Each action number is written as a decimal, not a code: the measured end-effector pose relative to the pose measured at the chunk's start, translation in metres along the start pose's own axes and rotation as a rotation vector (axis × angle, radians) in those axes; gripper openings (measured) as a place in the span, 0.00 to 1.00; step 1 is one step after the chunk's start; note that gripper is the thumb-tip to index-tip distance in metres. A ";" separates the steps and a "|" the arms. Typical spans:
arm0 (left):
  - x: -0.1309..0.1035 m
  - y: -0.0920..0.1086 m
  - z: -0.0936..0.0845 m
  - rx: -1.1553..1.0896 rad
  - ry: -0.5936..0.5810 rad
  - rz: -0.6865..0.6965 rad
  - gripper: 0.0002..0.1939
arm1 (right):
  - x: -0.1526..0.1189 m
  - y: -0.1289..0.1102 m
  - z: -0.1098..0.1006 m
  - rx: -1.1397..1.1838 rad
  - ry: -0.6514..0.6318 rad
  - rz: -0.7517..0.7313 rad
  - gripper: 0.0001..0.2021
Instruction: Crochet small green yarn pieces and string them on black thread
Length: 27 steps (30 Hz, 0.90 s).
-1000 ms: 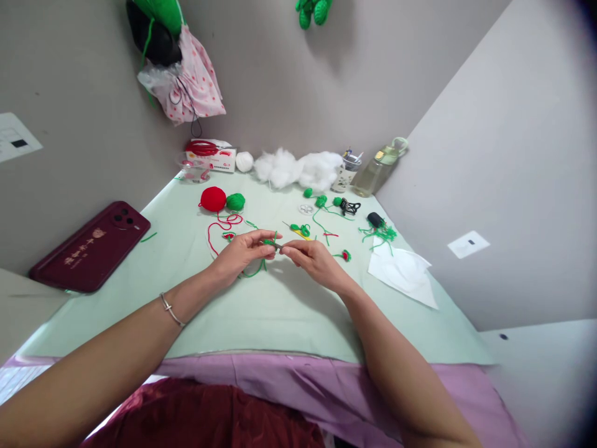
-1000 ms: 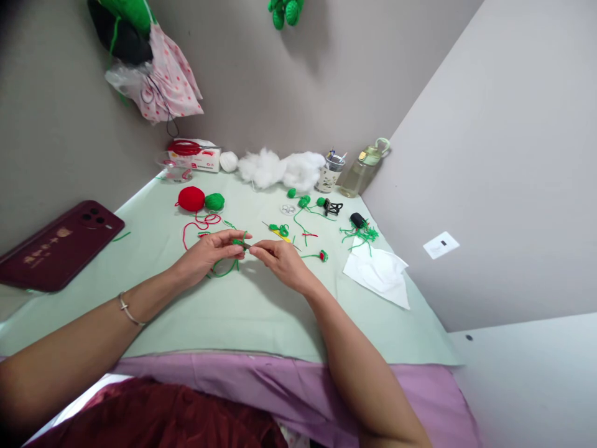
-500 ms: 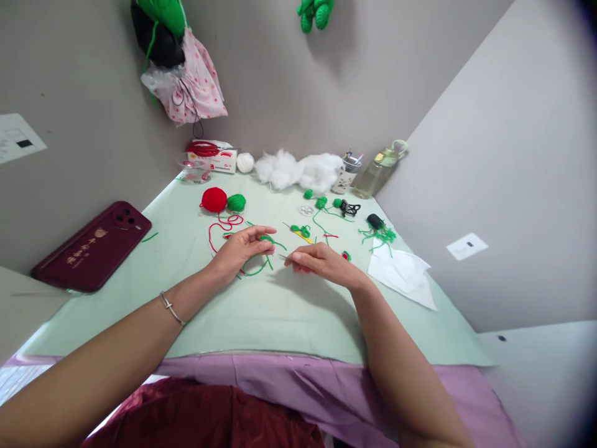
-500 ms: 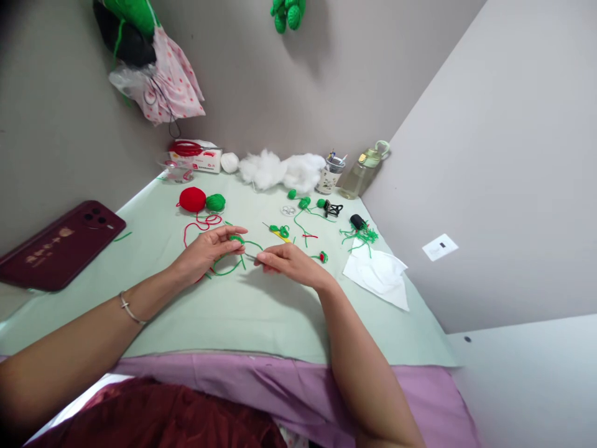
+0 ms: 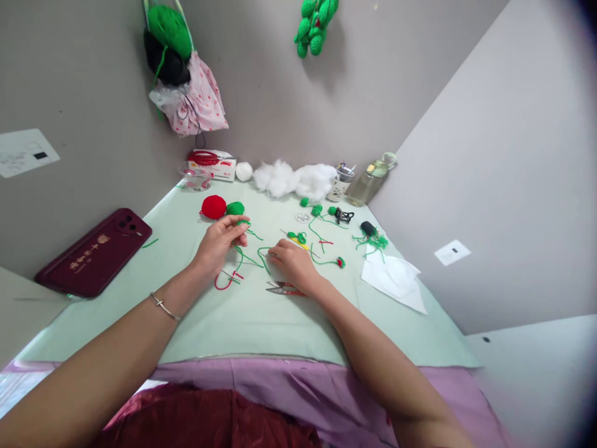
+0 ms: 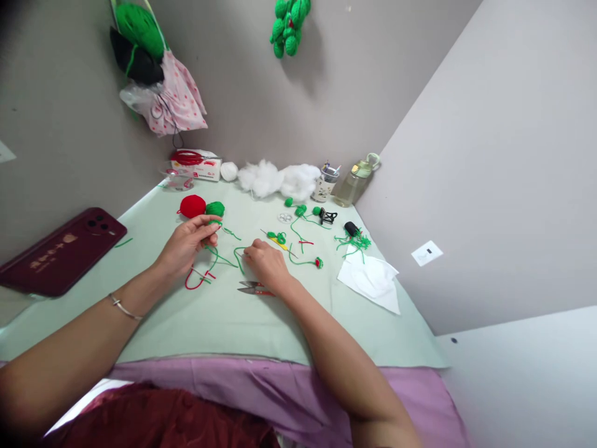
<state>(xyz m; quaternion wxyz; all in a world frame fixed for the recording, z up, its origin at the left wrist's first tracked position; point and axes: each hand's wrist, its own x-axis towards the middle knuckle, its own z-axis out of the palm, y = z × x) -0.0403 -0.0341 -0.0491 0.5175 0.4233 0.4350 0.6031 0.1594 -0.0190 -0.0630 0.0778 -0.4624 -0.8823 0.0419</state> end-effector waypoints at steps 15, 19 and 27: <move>-0.007 -0.012 0.004 0.630 -0.256 0.277 0.13 | -0.007 -0.006 -0.016 0.118 0.109 0.040 0.07; -0.013 -0.018 0.011 0.586 -0.347 0.169 0.12 | -0.013 -0.003 -0.023 0.392 0.175 0.062 0.04; -0.018 -0.017 0.018 0.268 -0.367 -0.087 0.16 | -0.014 -0.001 -0.028 1.341 0.101 0.090 0.11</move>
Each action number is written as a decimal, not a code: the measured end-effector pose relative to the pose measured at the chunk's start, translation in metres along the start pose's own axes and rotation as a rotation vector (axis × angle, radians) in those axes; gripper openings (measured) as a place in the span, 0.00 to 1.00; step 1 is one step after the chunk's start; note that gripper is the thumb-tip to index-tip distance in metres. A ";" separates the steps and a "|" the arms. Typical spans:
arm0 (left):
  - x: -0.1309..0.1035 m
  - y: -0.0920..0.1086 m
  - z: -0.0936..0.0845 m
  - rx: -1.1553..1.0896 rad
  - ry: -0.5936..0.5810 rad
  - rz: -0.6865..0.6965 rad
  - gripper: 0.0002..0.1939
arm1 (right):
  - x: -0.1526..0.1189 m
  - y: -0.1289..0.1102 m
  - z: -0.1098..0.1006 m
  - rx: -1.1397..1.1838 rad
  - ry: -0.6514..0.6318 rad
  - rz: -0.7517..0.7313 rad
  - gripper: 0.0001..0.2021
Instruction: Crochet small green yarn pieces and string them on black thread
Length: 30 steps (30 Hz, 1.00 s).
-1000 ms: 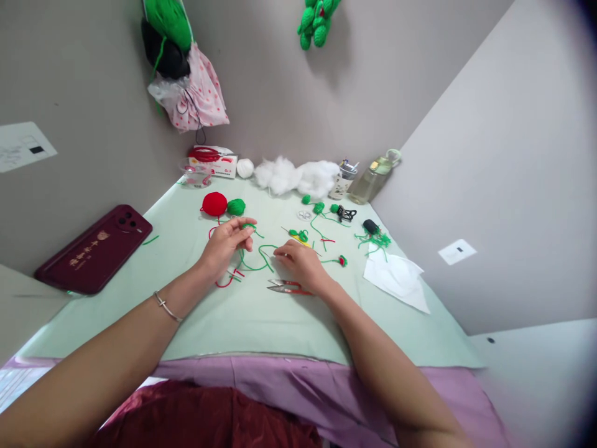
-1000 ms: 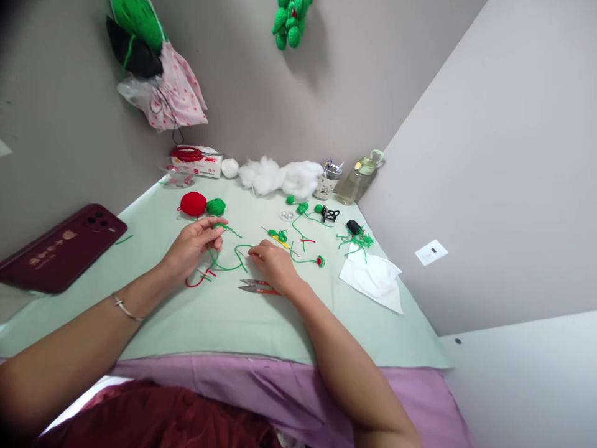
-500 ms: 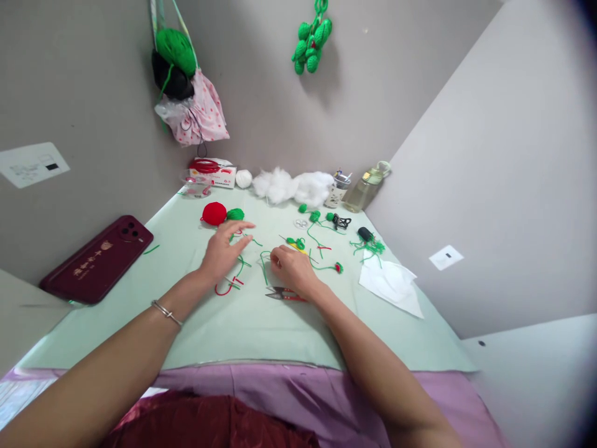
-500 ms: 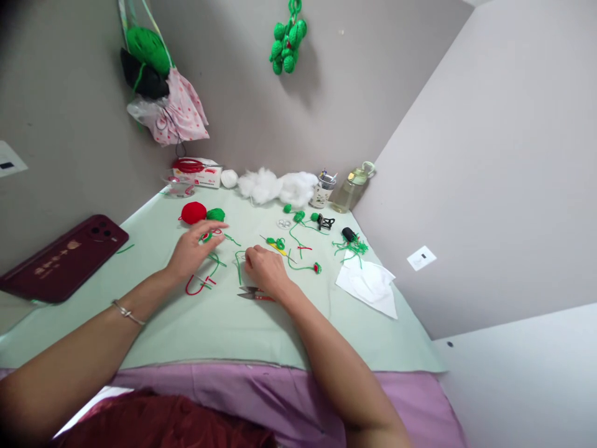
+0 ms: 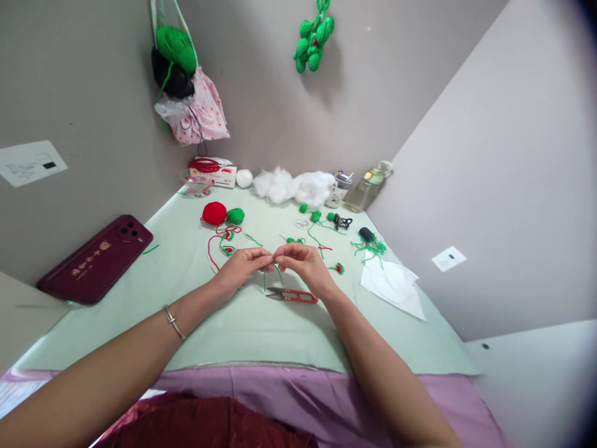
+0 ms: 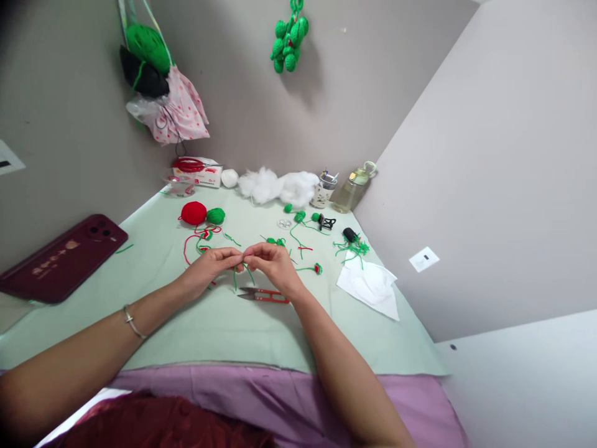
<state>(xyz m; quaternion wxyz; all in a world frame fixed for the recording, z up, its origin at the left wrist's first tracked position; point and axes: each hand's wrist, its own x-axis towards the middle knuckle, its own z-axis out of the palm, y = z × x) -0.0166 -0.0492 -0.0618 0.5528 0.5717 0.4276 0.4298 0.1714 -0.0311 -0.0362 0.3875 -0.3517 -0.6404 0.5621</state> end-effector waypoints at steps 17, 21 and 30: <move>-0.002 0.006 0.005 -0.178 -0.043 -0.106 0.16 | -0.002 -0.006 -0.001 0.027 0.208 -0.130 0.13; -0.005 0.010 0.007 -0.084 -0.113 -0.085 0.17 | -0.003 -0.007 0.000 0.000 0.218 -0.146 0.14; -0.006 0.011 0.007 -0.003 -0.163 -0.092 0.14 | -0.002 -0.008 -0.017 0.128 0.277 -0.088 0.18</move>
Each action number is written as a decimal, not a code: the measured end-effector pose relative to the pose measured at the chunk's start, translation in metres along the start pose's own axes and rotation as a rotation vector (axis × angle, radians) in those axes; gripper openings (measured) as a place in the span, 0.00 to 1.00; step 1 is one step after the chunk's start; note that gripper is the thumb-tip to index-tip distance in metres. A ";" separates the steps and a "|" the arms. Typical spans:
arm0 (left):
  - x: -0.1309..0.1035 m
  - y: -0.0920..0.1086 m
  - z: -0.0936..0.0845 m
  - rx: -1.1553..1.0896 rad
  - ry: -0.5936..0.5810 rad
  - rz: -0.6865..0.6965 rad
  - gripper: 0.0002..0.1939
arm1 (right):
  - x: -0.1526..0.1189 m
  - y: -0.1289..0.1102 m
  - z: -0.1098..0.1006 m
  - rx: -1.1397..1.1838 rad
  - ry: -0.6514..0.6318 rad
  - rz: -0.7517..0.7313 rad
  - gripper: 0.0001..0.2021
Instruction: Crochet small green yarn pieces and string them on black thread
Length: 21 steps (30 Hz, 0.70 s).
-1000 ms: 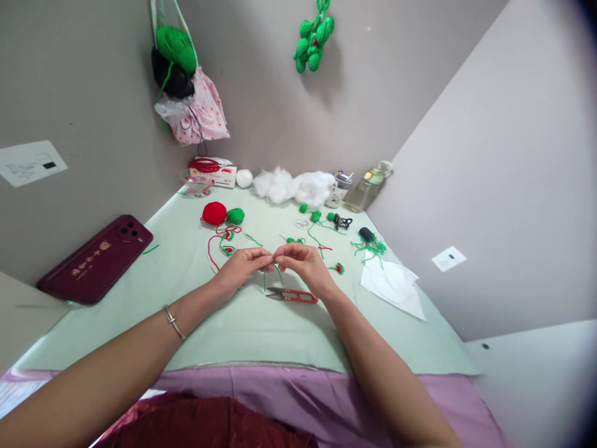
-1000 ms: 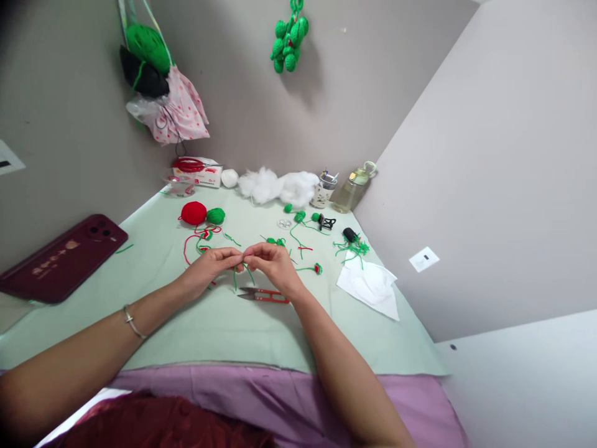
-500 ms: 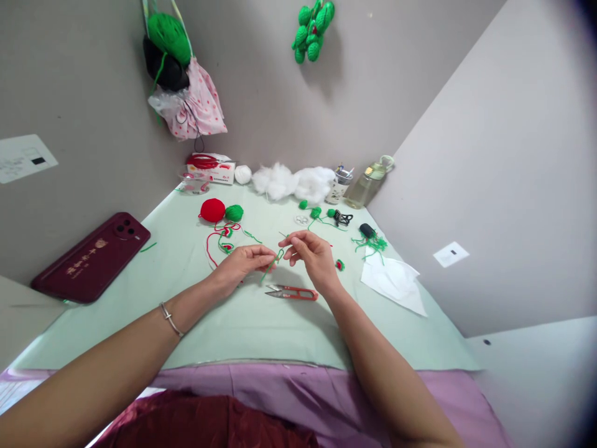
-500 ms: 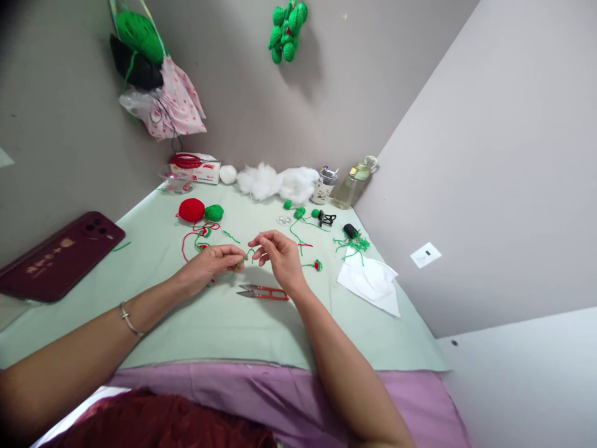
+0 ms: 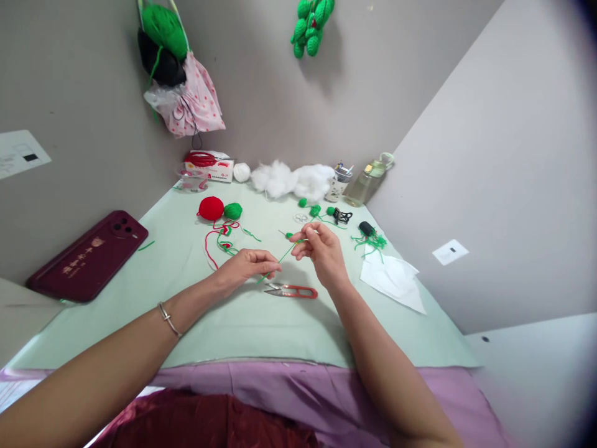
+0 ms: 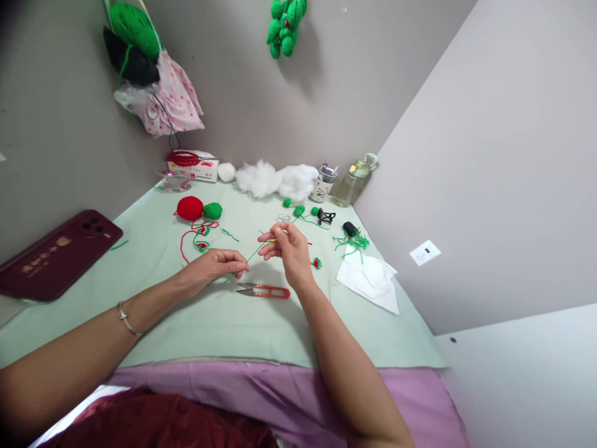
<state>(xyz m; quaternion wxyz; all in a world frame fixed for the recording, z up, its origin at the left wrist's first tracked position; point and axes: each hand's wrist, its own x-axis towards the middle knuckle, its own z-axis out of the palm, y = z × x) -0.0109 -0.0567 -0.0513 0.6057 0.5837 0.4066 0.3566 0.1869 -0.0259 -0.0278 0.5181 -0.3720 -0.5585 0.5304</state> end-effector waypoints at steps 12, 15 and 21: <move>0.000 0.001 0.002 -0.025 -0.036 -0.021 0.12 | 0.008 -0.008 -0.013 0.191 0.032 0.044 0.14; 0.000 0.000 0.001 -0.017 -0.025 -0.016 0.12 | 0.009 -0.012 -0.018 0.205 0.030 0.064 0.15; 0.000 0.000 0.000 -0.025 0.000 -0.003 0.12 | 0.008 -0.021 -0.028 0.163 0.004 0.032 0.13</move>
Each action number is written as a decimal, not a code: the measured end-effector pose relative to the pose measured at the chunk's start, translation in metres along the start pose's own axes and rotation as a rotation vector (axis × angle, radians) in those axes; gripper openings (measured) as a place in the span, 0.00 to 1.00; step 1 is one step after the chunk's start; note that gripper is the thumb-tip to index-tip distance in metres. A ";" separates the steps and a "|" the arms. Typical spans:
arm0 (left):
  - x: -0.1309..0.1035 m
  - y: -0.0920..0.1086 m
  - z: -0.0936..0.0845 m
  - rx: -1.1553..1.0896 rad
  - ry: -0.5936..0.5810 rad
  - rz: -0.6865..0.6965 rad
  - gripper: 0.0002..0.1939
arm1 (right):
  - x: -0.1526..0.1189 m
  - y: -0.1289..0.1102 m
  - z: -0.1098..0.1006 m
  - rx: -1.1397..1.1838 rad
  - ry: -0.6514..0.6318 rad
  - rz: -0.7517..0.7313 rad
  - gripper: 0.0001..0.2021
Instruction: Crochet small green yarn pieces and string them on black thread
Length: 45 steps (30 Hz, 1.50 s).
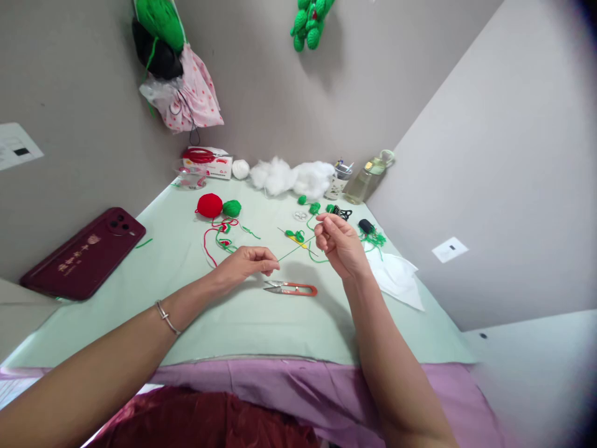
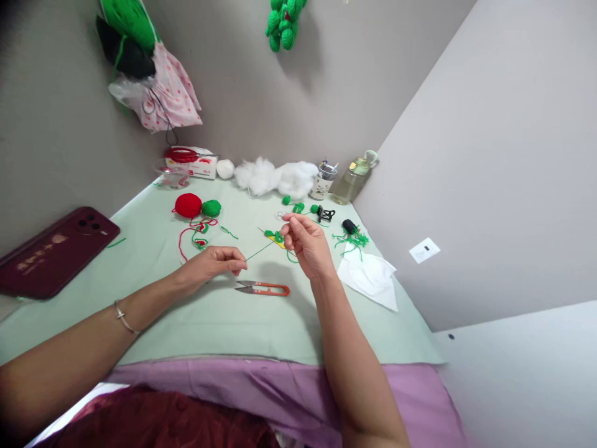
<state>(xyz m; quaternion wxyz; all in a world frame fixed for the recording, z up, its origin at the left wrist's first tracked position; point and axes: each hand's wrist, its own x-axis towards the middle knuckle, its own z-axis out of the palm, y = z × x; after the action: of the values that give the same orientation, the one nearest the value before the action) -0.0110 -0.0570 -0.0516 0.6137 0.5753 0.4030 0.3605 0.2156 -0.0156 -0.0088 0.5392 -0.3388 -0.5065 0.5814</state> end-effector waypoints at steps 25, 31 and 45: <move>0.006 -0.001 -0.017 -0.725 0.159 0.030 0.06 | -0.010 0.016 0.018 -0.599 -0.244 0.028 0.13; 0.008 -0.005 -0.021 -0.762 0.182 0.040 0.04 | -0.006 0.007 0.002 -0.910 -0.104 -0.128 0.13; 0.007 -0.010 -0.016 -0.575 0.070 0.003 0.08 | -0.003 -0.012 -0.074 -1.812 0.063 0.166 0.18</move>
<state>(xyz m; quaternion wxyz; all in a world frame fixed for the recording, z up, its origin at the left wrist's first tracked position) -0.0230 -0.0443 -0.0626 0.7366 0.3656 0.3045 0.4807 0.2893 -0.0028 -0.0173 0.0366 -0.6840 -0.7284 -0.0119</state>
